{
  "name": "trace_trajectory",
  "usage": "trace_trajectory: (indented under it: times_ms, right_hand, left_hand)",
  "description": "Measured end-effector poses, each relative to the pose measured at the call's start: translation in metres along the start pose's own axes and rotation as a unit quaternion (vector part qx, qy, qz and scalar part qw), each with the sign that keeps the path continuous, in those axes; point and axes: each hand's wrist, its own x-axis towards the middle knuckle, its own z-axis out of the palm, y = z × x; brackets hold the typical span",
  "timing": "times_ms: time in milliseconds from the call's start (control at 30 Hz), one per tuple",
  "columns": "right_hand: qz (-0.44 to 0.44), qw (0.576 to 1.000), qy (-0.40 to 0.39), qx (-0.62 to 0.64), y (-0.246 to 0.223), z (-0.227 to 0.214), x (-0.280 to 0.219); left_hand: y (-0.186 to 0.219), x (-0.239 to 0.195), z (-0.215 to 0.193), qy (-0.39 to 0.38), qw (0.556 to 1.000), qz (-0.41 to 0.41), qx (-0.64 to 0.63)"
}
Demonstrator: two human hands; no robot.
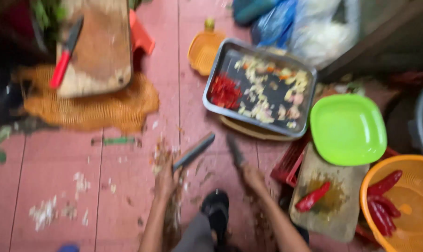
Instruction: Chopping red chilies on a wooden board while sitting on the floor.
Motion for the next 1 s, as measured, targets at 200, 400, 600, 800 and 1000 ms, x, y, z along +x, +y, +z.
trace_trajectory:
  times_ms: [200,400,600,800,1000]
  right_hand:
    - [-0.267,0.925,0.077,-0.258,-0.144,-0.020,-0.083]
    - [-0.394,0.881,0.004,-0.262,-0.158,-0.015,-0.145]
    - [-0.334,0.920,-0.011,-0.203,-0.139,-0.027,-0.107]
    - [-0.162,0.957,-0.070,-0.230,-0.156,-0.033,-0.120]
    - [-0.334,0.914,0.007,-0.230,-0.164,-0.028,-0.107]
  left_hand:
    - [-0.006,-0.011,0.008,-0.002,1.000,-0.009,0.003]
    - [-0.013,-0.019,0.012,0.011,1.000,0.008,-0.011]
    - [-0.017,-0.023,0.015,0.015,1.000,0.021,-0.007]
    - [-0.014,-0.024,0.013,0.025,0.998,0.044,-0.026]
    - [0.016,-0.025,-0.008,0.059,0.995,0.075,0.017]
